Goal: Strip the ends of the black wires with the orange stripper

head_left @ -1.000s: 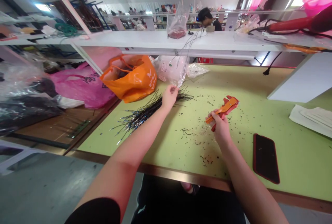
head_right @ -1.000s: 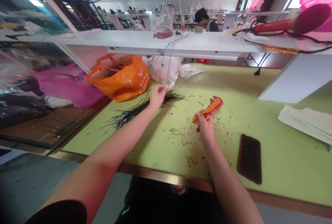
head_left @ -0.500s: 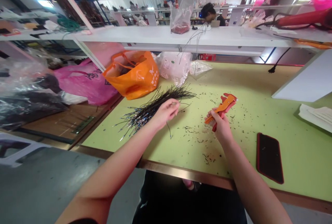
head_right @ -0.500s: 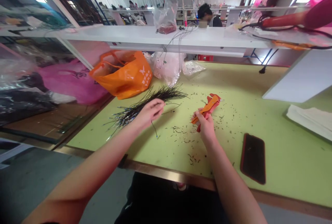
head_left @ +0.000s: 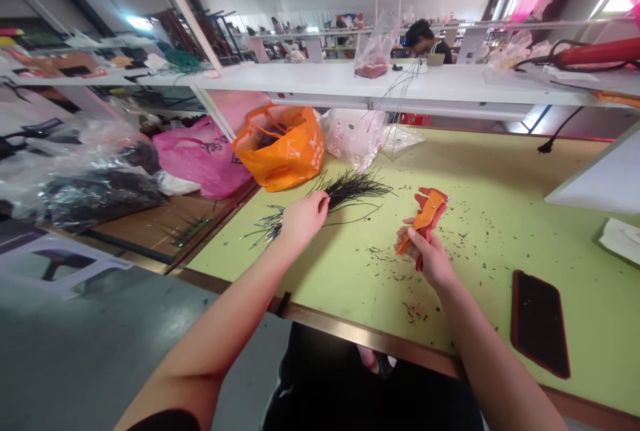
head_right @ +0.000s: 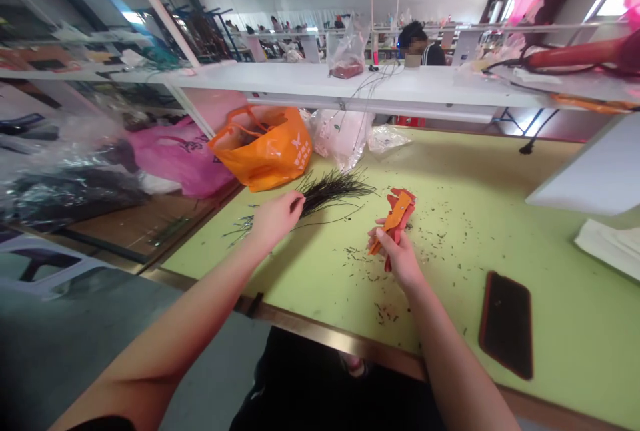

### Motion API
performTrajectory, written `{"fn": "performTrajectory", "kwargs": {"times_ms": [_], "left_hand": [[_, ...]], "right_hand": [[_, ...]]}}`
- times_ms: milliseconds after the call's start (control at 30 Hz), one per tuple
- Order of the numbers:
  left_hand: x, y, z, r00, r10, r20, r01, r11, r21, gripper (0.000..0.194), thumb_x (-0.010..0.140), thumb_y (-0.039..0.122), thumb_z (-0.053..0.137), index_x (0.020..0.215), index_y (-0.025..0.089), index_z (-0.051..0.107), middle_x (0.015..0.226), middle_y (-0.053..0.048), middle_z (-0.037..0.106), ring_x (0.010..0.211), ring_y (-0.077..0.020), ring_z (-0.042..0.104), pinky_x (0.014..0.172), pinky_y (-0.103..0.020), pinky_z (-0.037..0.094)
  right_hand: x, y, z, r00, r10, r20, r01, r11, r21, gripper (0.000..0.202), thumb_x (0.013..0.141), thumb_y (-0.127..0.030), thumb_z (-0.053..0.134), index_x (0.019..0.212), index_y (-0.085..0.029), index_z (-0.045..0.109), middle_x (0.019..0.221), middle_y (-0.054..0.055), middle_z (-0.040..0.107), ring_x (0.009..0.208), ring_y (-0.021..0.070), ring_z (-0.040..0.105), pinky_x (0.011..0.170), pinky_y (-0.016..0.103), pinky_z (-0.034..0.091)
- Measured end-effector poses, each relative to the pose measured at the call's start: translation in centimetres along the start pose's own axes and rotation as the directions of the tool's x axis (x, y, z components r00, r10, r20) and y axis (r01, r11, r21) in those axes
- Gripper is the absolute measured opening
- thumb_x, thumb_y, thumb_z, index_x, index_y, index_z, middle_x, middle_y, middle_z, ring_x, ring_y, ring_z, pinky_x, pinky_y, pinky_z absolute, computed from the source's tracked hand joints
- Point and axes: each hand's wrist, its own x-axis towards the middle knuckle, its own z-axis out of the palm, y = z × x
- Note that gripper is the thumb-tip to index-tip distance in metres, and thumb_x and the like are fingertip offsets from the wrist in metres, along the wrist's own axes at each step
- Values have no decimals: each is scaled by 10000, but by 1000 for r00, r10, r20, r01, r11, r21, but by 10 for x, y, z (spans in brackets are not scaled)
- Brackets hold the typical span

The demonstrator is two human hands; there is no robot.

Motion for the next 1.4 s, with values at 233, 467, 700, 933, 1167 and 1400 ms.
{"fn": "performTrajectory", "kwargs": {"times_ms": [233, 467, 700, 933, 1167, 1400], "left_hand": [[39, -26, 64, 997, -70, 21, 69, 997, 32, 300, 1061, 293, 508, 1104, 194, 788, 1231, -149, 750, 1199, -327, 669, 1011, -420, 540], [41, -28, 90, 997, -65, 30, 65, 998, 0, 300, 1055, 284, 514, 1204, 200, 760, 1299, -147, 731, 1218, -342, 656, 1032, -478, 533], [35, -19, 79, 1000, 8, -29, -8, 1000, -19, 301, 1056, 293, 504, 1215, 222, 749, 1336, -135, 717, 1261, -338, 621, 1071, -486, 493], [4, -2, 80, 974, 224, -30, -225, 974, -40, 259, 1053, 289, 551, 1140, 230, 788, 1270, -116, 748, 1227, -314, 630, 1038, -469, 493], [-14, 3, 89, 943, 299, 143, -298, 954, -28, 285, 1063, 324, 562, 1204, 257, 800, 1287, -105, 769, 1232, -304, 632, 1070, -467, 492], [3, -20, 77, 998, 58, 6, -59, 997, 52, 395, 1060, 249, 477, 1364, 213, 726, 1411, -143, 713, 1272, -348, 630, 1055, -485, 491]], "right_hand": [[4, 3, -6, 1000, 0, -4, 0, 1000, -20, 498, 794, -549, 912, 1119, -244, 690, 961, 47, 722, 853, 228, 695, 823, 457, 638], [2, 2, -3, 1000, -17, -3, 17, 999, -31, 495, 793, -562, 911, 1096, -247, 680, 947, 42, 717, 848, 226, 692, 817, 450, 636], [2, 2, -2, 1000, -15, -4, 15, 999, -31, 479, 798, -558, 901, 1104, -258, 686, 944, 37, 717, 861, 226, 695, 837, 449, 639], [1, 0, -1, 1000, -8, -29, 8, 1000, -20, 512, 768, -567, 921, 1101, -257, 687, 948, 38, 718, 851, 228, 701, 829, 446, 641], [-1, -3, 2, 999, -8, -34, 7, 1000, -29, 518, 758, -570, 925, 1087, -250, 686, 946, 44, 722, 847, 236, 702, 824, 446, 630], [-2, -3, 2, 999, 0, -35, -2, 999, -53, 539, 767, -586, 917, 1106, -249, 667, 955, 40, 723, 837, 233, 710, 815, 445, 625]]}}
